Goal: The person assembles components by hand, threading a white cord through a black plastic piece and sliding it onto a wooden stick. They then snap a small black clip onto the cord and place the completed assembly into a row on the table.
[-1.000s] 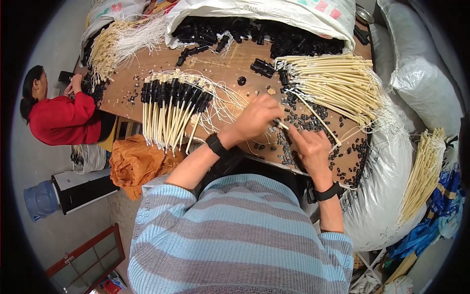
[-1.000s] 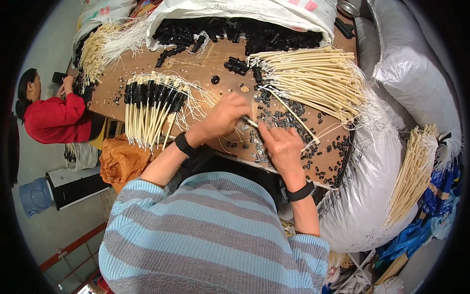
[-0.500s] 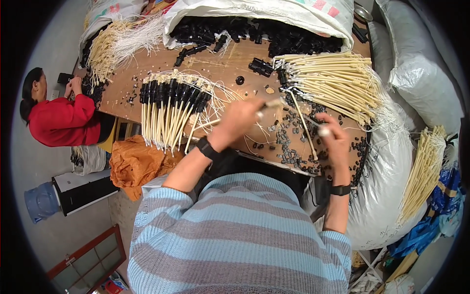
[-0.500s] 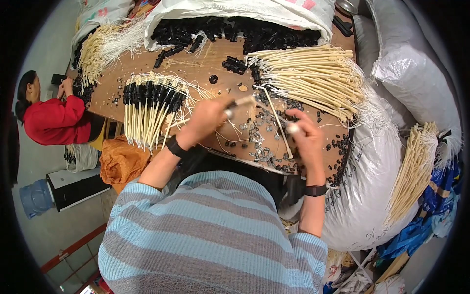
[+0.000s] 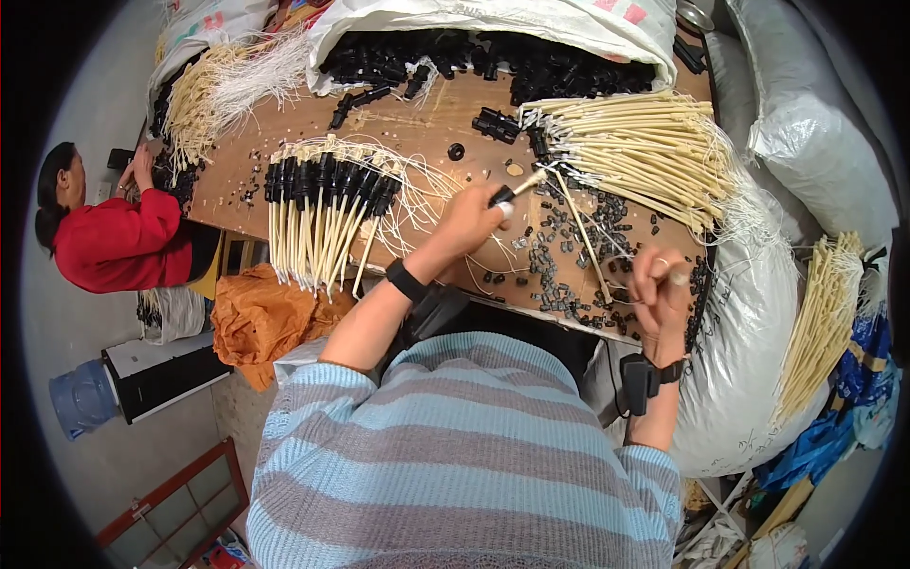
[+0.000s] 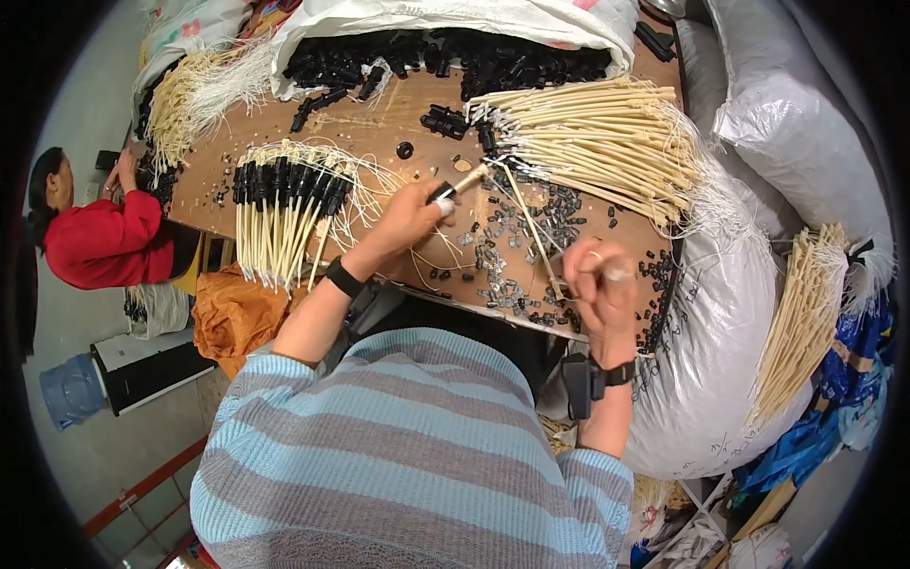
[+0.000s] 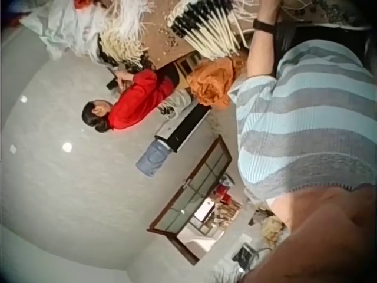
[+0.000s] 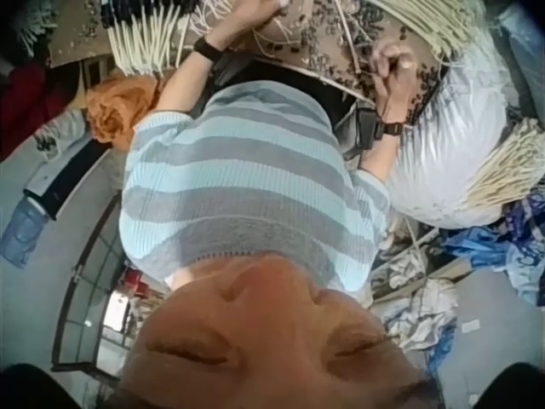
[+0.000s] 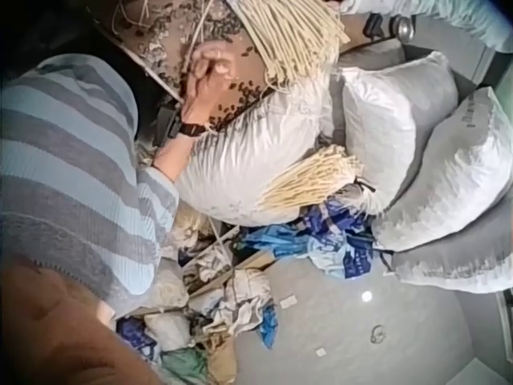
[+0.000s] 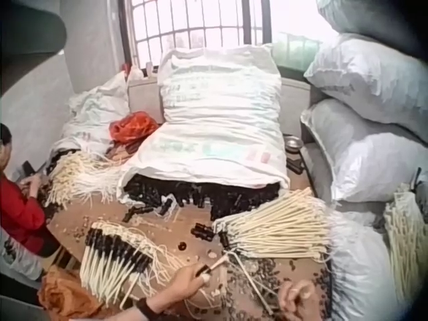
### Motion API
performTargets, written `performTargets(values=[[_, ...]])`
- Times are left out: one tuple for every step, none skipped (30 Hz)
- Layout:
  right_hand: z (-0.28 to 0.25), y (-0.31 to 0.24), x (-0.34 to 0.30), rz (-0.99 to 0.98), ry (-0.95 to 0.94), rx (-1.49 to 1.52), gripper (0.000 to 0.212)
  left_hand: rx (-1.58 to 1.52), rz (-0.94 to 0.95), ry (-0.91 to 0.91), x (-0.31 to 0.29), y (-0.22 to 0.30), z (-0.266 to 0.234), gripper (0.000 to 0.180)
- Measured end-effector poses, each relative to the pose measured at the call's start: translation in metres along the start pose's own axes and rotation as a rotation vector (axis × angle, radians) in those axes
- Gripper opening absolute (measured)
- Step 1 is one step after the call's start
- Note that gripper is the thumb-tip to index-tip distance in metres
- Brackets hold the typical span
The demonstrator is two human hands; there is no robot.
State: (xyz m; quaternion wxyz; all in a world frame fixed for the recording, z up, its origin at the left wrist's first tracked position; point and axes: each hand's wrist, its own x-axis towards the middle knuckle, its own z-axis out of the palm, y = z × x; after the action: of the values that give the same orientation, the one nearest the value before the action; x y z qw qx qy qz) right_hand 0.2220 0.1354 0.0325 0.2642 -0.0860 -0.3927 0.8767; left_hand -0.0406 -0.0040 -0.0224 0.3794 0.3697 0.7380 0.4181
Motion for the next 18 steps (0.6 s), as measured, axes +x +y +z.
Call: performTargets(values=[[0.011, 0.005, 0.006, 0.045, 0.050, -0.364, 0.024, -0.052, 0.041, -0.051, -0.001, 0.004, 0.007, 0.018], [0.022, 0.012, 0.012, 0.086, 0.110, -0.730, 0.022, -0.228, 0.058, -0.103, -0.001, 0.013, 0.015, 0.018], [0.031, 0.027, 0.021, 0.076, 0.094, -0.922, 0.025, -0.226, 0.063, -0.112, -0.001, 0.026, 0.022, 0.018], [0.047, 0.035, 0.026, 0.002, 0.036, -1.278, 0.024, -0.293, -0.067, -0.162, -0.004, 0.036, 0.024, 0.017], [0.042, 0.051, 0.028, -0.164, 0.003, -1.649, 0.023, -0.361, -0.189, -0.220, -0.006, 0.045, 0.029, 0.017], [0.040, 0.059, 0.026, -0.129, 0.020, -1.646, 0.019, -0.355, 0.028, -0.167, -0.007, 0.042, 0.035, 0.025], [0.039, 0.063, 0.026, -0.097, 0.031, -1.640, 0.015, -0.356, 0.027, -0.165, -0.007, 0.041, 0.031, 0.025], [0.036, 0.064, 0.026, -0.096, 0.029, -1.640, 0.015, -0.148, 0.096, -0.106, -0.008, 0.041, 0.024, 0.025], [0.034, 0.064, 0.026, -0.090, 0.078, -1.516, 0.015, 0.059, 0.164, -0.048, -0.008, 0.040, 0.018, 0.026], [0.034, 0.064, 0.025, -0.082, 0.126, -1.390, 0.014, 0.083, 0.137, -0.087, -0.007, 0.035, 0.016, 0.029], [0.035, 0.065, 0.025, -0.080, 0.126, -1.390, 0.014, 0.082, 0.135, -0.087, -0.009, 0.032, 0.016, 0.029], [0.036, 0.066, 0.026, -0.159, 0.130, -1.525, 0.013, 0.181, 0.245, -0.035, -0.012, 0.029, 0.016, 0.030], [0.036, 0.067, 0.027, -0.241, 0.132, -1.658, 0.012, 0.280, 0.352, 0.019, -0.014, 0.027, 0.016, 0.030], [0.037, 0.066, 0.028, -0.238, 0.129, -1.657, 0.012, 0.279, 0.349, 0.020, -0.014, 0.023, 0.015, 0.030], [0.039, 0.065, 0.029, -0.268, 0.169, -1.665, 0.011, 0.372, 0.434, 0.066, -0.013, 0.019, 0.014, 0.032], [0.039, 0.064, 0.030, -0.299, 0.209, -1.673, 0.010, 0.465, 0.521, 0.112, -0.012, 0.018, 0.013, 0.035], [0.039, 0.064, 0.031, -0.298, 0.207, -1.673, 0.010, 0.464, 0.519, 0.114, -0.013, 0.018, 0.013, 0.035], [0.039, 0.065, 0.032, -0.295, 0.213, -1.671, 0.010, 0.474, 0.525, 0.108, -0.014, 0.018, 0.013, 0.032]])
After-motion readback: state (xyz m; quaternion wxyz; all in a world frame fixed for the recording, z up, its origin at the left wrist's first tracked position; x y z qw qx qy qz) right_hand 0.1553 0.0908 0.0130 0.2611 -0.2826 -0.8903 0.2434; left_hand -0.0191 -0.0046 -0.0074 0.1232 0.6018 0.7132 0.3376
